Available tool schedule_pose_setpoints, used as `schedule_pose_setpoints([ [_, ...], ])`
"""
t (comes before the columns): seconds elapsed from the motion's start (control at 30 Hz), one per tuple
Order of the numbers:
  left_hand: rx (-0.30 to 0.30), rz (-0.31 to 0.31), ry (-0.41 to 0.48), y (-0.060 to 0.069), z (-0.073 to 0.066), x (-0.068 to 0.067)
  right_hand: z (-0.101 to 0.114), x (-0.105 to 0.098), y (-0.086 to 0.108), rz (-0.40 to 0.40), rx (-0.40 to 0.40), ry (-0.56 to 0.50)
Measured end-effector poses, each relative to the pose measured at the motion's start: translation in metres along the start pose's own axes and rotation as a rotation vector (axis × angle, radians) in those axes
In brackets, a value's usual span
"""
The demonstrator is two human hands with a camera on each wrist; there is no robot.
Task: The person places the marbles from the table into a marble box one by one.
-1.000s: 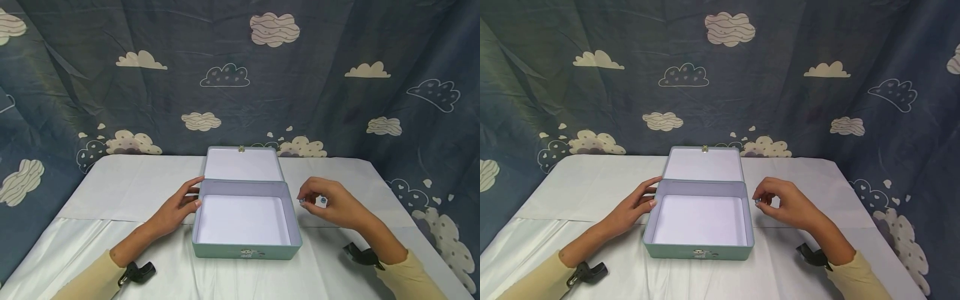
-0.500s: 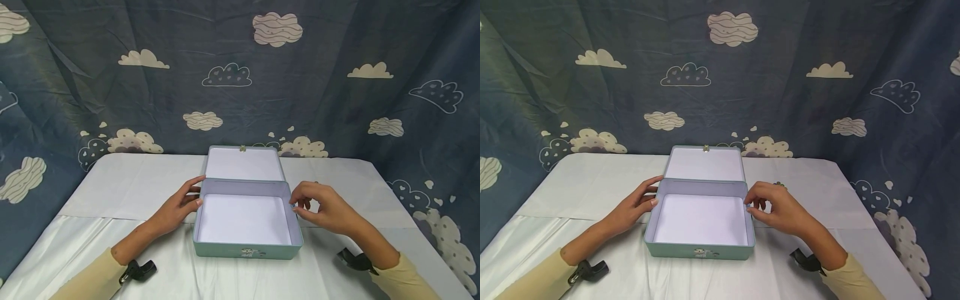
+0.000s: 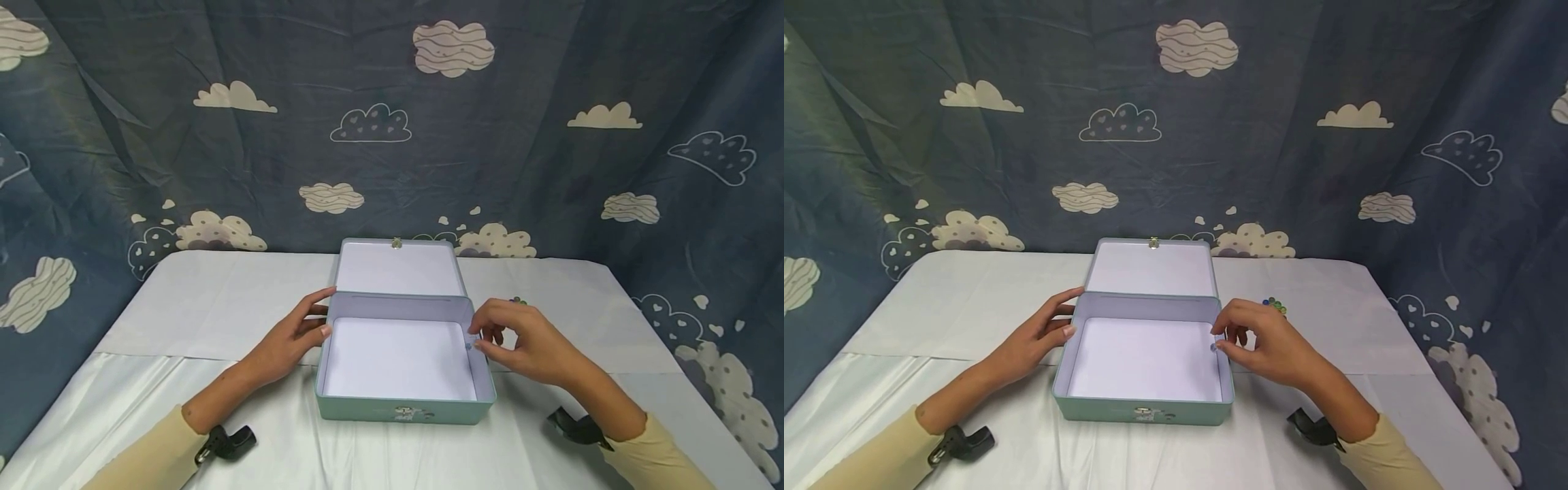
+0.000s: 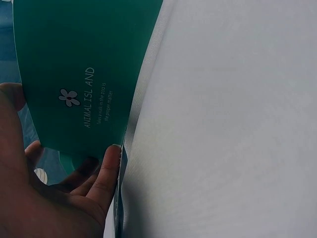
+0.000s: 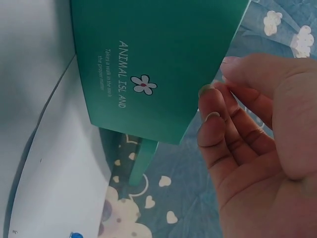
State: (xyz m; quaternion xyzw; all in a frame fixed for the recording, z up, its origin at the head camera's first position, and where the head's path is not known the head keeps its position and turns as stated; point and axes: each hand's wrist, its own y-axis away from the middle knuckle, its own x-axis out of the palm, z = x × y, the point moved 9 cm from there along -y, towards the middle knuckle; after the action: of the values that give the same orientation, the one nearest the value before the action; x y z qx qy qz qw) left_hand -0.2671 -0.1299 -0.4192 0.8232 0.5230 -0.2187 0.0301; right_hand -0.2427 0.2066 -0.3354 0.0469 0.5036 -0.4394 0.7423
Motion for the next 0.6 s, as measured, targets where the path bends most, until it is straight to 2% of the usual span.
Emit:
schedule_pose_setpoints([
  [0.2,0.002,0.001,0.000,0.000,-0.001,0.000,-0.003,-0.010,0.001,-0.020,0.031,0.044],
  [0.37,0.005,0.003,-0.002,0.000,-0.001,0.000,-0.009,-0.028,0.003,-0.079,0.039,0.100],
  [0.6,0.007,0.006,0.003,0.000,-0.001,0.000,-0.032,-0.048,0.012,-0.127,0.094,0.145],
])
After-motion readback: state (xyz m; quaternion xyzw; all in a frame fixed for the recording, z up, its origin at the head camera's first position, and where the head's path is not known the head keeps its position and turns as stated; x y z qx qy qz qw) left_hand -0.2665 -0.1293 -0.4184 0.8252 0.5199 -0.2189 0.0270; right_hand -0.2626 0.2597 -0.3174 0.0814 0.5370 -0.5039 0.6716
